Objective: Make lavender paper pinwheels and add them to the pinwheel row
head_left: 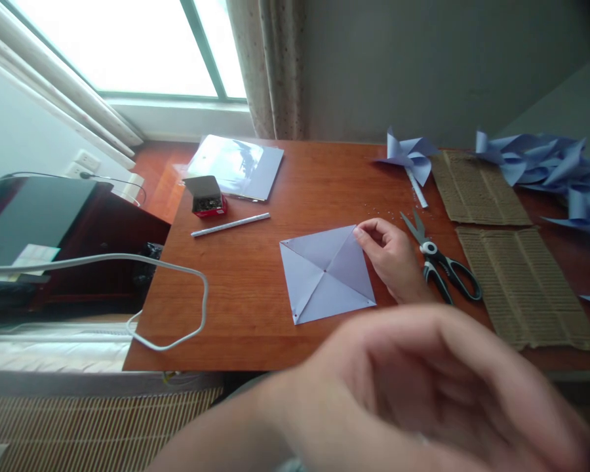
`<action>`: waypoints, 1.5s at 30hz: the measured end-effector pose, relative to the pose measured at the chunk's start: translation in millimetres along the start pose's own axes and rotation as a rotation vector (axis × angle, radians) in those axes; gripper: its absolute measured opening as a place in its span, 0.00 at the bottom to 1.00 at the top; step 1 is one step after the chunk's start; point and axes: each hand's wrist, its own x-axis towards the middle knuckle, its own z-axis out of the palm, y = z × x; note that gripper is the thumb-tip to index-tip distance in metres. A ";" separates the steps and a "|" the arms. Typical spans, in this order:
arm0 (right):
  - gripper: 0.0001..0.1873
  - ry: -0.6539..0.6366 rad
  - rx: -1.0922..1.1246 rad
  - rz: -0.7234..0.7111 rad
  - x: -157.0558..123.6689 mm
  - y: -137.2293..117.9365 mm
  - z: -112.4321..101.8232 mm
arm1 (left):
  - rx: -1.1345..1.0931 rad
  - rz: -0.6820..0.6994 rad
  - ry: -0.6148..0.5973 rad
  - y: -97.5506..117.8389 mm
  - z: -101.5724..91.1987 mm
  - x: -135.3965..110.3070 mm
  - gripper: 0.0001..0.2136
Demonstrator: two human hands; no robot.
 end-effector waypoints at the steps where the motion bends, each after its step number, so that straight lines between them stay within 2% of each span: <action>1: 0.09 -0.001 -0.007 -0.003 -0.1 -0.4 -0.2 | 0.017 0.008 0.012 -1.6 -4.2 8.1 0.15; 7: 0.08 0.004 -0.004 -0.013 0.5 1.5 -2.1 | 0.120 0.052 0.070 -14.1 -29.4 55.5 0.17; 8: 0.08 -0.001 -0.006 -0.014 0.5 2.0 -2.5 | 0.182 0.065 0.107 -18.2 -35.8 62.3 0.18; 10: 0.08 -0.012 -0.025 -0.022 0.4 2.5 -3.1 | 0.494 0.069 0.190 -28.3 -49.6 75.8 0.13; 12: 0.08 -0.021 -0.045 -0.031 0.2 2.5 -3.4 | 0.754 0.052 0.116 -38.3 -61.5 88.6 0.06; 14: 0.09 -0.021 -0.065 -0.034 0.0 2.2 -3.6 | 0.881 0.022 -0.009 -45.0 -68.2 99.3 0.08; 17: 0.10 -0.012 -0.090 -0.035 0.1 1.6 -3.9 | 0.987 -0.082 -0.168 -46.7 -68.6 110.4 0.11; 24: 0.09 -0.019 -0.085 -0.053 0.8 2.0 -5.1 | 1.118 -0.176 -0.297 -41.4 -62.2 132.2 0.14; 30: 0.08 -0.012 -0.089 -0.063 1.8 2.3 -5.2 | 1.185 -0.194 -0.366 -41.1 -61.3 145.1 0.14; 39: 0.08 -0.011 -0.107 -0.088 0.3 0.2 -4.9 | 1.272 -0.189 -0.439 -37.5 -62.7 141.0 0.21; 45: 0.08 -0.010 -0.118 -0.089 -1.0 -3.9 -4.5 | 1.251 -0.181 -0.460 -36.0 -64.2 143.7 0.21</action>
